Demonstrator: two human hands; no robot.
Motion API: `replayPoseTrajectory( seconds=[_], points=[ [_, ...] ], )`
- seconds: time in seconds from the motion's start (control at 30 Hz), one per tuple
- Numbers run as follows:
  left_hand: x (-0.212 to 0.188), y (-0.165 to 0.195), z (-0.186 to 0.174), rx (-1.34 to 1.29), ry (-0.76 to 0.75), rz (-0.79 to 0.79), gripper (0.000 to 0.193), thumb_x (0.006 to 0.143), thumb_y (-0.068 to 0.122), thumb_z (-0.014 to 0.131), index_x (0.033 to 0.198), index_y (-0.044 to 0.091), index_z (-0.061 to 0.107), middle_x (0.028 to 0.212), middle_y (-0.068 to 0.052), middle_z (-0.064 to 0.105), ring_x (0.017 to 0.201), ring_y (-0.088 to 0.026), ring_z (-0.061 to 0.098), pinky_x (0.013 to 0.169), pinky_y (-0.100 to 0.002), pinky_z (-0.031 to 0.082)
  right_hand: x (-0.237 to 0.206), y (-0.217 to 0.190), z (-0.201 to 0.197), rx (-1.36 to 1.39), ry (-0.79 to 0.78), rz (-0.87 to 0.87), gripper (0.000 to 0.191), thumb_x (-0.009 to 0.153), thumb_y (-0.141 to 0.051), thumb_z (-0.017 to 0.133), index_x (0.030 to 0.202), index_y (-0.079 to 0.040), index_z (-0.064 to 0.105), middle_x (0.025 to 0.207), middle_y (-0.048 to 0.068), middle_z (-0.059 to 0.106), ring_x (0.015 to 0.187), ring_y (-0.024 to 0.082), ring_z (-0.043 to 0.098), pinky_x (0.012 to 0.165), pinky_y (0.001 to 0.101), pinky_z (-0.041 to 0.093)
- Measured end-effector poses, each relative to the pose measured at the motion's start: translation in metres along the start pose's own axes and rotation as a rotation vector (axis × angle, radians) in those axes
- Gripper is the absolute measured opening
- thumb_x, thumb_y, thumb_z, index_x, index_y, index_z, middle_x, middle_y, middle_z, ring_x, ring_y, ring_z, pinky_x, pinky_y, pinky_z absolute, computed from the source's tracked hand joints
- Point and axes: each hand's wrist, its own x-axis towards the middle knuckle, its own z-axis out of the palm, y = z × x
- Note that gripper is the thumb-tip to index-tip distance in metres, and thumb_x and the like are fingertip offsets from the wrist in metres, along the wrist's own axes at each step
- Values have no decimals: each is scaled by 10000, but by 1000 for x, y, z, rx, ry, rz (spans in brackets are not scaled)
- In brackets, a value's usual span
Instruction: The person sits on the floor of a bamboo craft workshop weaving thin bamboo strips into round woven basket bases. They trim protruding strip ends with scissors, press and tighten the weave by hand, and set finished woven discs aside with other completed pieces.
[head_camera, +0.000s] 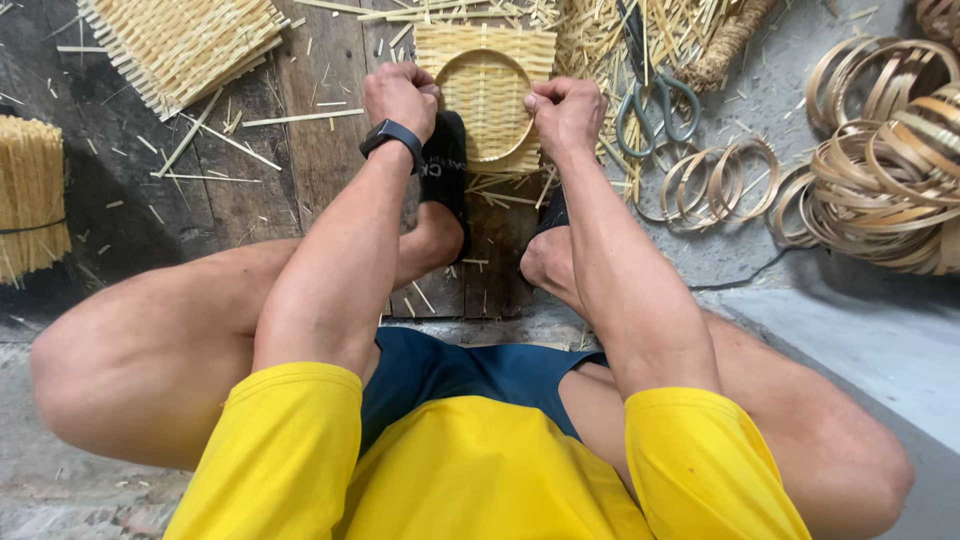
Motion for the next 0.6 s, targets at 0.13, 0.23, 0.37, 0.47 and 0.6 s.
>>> replayPoseTrajectory(
  seconds=[0.13, 0.23, 0.37, 0.47, 0.6],
  points=[
    [7, 5, -7, -49, -10, 32, 126, 753, 13, 794, 801, 125, 825, 788, -68, 781, 717, -165, 744, 714, -322, 608, 1, -5, -5, 26, 18, -104, 161, 749, -95, 871, 904, -120, 837, 825, 46, 801, 720, 129, 744, 729, 287, 589],
    [5, 4, -7, -112, -22, 2, 129, 777, 11, 770, 805, 128, 817, 782, -55, 789, 713, -155, 754, 709, -311, 610, -1, -7, -7, 33, 38, -108, 184, 733, -117, 889, 908, -108, 833, 827, 50, 801, 718, 127, 746, 717, 285, 588],
    [0, -3, -7, -173, 7, 15, 88, 742, 30, 813, 777, 110, 805, 764, -63, 780, 693, -158, 746, 701, -301, 600, -2, -3, -5, 42, 30, -83, 205, 718, -146, 894, 911, -114, 832, 819, 46, 805, 703, 118, 738, 705, 273, 586],
    [-1, -10, -6, -157, 21, 85, 95, 734, 2, 809, 777, 87, 815, 760, -74, 784, 683, -160, 745, 693, -307, 601, 2, 5, -2, 54, -17, -83, 186, 726, -128, 907, 890, -84, 831, 806, 56, 803, 705, 120, 729, 699, 277, 579],
    [14, -12, -2, -251, -55, 43, 99, 749, 24, 815, 820, 93, 820, 771, -57, 792, 689, -137, 762, 686, -293, 631, 23, 8, -2, 135, -144, -99, 188, 711, -112, 910, 884, -84, 842, 819, 39, 803, 729, 104, 737, 727, 269, 594]
  ],
)
